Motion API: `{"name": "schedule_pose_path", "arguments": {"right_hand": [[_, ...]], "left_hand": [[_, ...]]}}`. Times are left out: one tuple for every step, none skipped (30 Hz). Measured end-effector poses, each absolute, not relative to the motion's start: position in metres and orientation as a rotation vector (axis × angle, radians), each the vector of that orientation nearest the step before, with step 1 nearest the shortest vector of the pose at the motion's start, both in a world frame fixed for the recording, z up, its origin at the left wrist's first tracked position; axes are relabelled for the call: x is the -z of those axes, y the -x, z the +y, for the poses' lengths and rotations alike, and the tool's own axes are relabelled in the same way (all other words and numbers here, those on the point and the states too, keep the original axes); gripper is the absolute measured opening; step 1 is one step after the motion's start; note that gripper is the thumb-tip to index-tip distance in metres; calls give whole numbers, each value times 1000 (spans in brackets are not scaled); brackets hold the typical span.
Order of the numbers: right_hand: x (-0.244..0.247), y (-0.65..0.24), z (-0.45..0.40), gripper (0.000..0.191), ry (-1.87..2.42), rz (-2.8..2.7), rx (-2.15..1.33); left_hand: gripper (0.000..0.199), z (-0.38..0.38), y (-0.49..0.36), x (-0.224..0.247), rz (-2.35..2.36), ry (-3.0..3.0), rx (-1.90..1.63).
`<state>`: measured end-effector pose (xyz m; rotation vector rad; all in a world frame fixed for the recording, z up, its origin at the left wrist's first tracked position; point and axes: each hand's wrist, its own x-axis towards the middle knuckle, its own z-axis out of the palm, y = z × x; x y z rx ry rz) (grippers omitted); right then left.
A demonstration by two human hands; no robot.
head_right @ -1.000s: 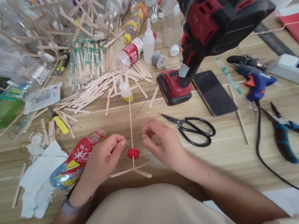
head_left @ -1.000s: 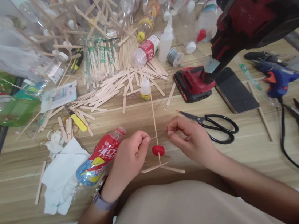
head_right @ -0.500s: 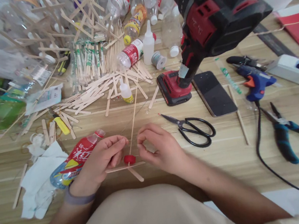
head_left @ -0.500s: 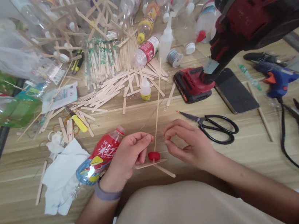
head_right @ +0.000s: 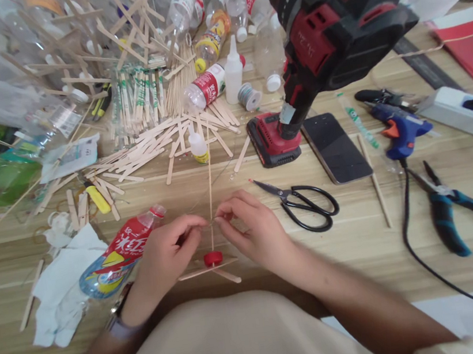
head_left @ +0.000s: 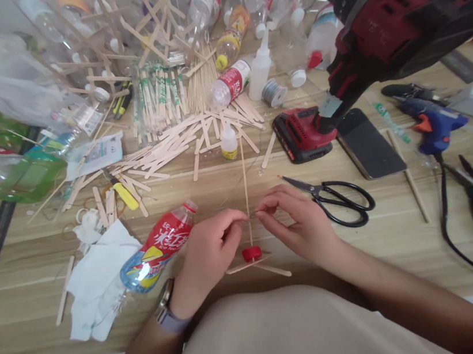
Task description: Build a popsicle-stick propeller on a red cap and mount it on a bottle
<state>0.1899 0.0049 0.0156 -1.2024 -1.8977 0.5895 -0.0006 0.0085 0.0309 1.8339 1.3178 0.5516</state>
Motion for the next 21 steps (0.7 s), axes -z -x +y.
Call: {"name": "schedule_pose_path", "arguments": {"right_hand": [[-15,-190,5,13,1200,-1896,-590],[-15,-189,4,12,1196,-1894,-591],[-14,-189,4,12,1192,-1891,-593],[-14,-189,4,11,1186,-1886,-594],[-14,-189,3,11,1179,-1883,-597],[-14,-188,3,11,1171,-1881,-598],[-14,-188,3,11,1163,-1879,-600],[-13,-188,3,11,1153,-1880,-604],[-13,-187,3,11,1143,-1881,-608],[-13,-187,2,11,1133,-1884,-612],[-13,-187,2,11,1122,-1889,-617],[-14,-187,2,11,1110,-1895,-617],[-14,-187,2,10,1098,-1903,-617],[-14,-188,2,11,1085,-1912,-615],[-14,-188,2,11,1074,-1919,-616],[-14,-188,2,11,1061,-1926,-624],[-15,-188,2,11,1053,-1929,-638],[-15,-188,1,11,1050,-1930,-659],[-16,-188,1,10,1050,-1929,-687],[-16,-188,1,10,1056,-1925,-719],[-17,-188,1,11,1064,-1919,-754]], "left_hand": [[23,7,0,-29,1306,-1919,-593],[23,6,0,-28,1295,-1986,-632],[22,5,0,-26,1289,-2031,-660],[21,5,-1,-25,1292,-2053,-679],[19,5,-1,-24,1302,-2055,-683],[19,5,-2,-24,1315,-2039,-673],[20,5,-2,-25,1325,-2006,-649],[21,6,-2,-26,1328,-1963,-611],[22,7,-3,-28,1324,-1916,-572],[23,8,-3,-29,1314,-1869,-538],[23,8,-3,-31,1305,-1823,-513],[22,9,-2,-32,1299,-1782,-498],[21,10,-2,-33,1294,-1744,-489],[20,11,-2,-34,1290,-1709,-483],[19,11,-1,-34,1285,-1672,-479],[18,12,-1,-34,1279,-1633,-473],[17,12,-1,-34,1271,-1591,-466],[16,13,-1,-34,1259,-1547,-456],[13,13,0,-33,1247,-1503,-448],[11,13,0,-33,1233,-1460,-440],[8,13,0,-33,1218,-1421,-432]]}}
